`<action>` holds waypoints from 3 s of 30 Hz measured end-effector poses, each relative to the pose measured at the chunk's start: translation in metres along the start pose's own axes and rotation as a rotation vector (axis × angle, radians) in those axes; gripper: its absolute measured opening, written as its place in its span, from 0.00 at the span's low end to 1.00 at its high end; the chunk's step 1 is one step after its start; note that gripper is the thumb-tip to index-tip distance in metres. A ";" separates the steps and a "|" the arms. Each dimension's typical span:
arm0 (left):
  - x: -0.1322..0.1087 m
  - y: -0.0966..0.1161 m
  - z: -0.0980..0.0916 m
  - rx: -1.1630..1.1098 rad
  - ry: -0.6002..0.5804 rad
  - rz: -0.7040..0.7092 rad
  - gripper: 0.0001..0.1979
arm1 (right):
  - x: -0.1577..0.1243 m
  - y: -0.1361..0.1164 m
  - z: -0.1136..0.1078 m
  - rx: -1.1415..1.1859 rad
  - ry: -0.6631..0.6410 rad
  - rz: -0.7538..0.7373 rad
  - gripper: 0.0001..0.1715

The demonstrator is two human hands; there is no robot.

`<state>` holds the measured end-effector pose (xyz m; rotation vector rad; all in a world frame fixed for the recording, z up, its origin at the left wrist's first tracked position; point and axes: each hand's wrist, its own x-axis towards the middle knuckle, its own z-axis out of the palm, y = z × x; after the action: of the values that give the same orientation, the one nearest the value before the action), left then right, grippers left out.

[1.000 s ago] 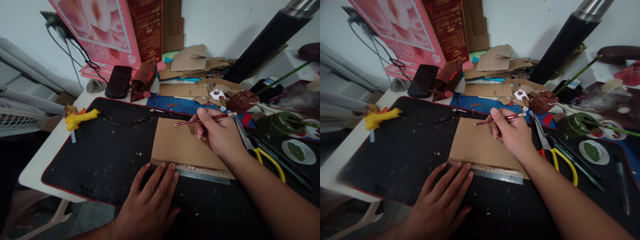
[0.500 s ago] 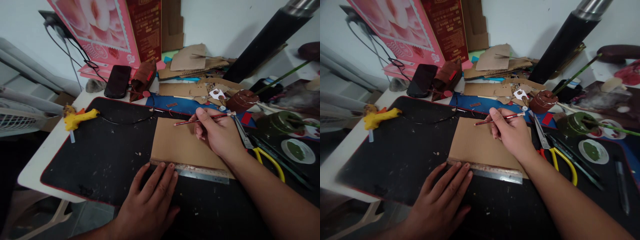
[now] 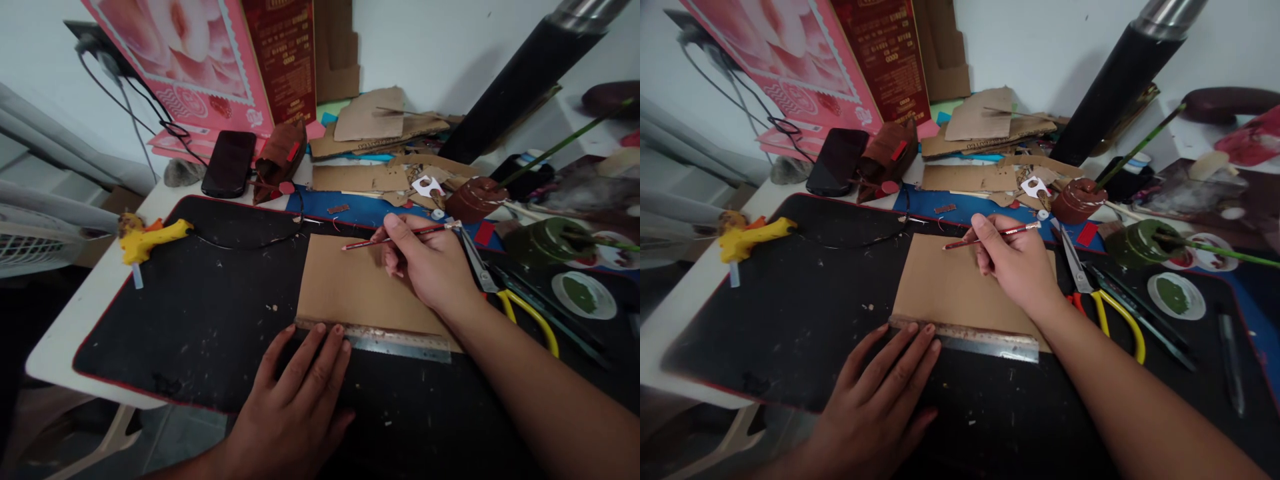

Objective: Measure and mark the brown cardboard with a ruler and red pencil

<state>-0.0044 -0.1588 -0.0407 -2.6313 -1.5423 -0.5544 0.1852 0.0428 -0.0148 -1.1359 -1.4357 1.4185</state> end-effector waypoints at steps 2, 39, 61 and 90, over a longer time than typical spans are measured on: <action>0.000 0.000 0.000 -0.008 -0.002 -0.002 0.27 | 0.000 -0.001 0.001 -0.001 -0.001 -0.004 0.23; 0.001 0.003 0.001 -0.046 0.031 -0.050 0.26 | -0.019 -0.003 0.021 0.235 -0.290 0.181 0.37; 0.000 0.003 0.002 -0.037 0.018 -0.058 0.26 | -0.020 0.003 0.020 0.109 -0.322 0.148 0.35; 0.000 0.003 0.002 -0.025 0.008 -0.047 0.27 | -0.021 0.004 0.018 0.020 -0.336 0.120 0.35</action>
<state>-0.0012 -0.1599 -0.0422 -2.6136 -1.6091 -0.5903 0.1741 0.0175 -0.0190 -1.0187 -1.5981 1.7698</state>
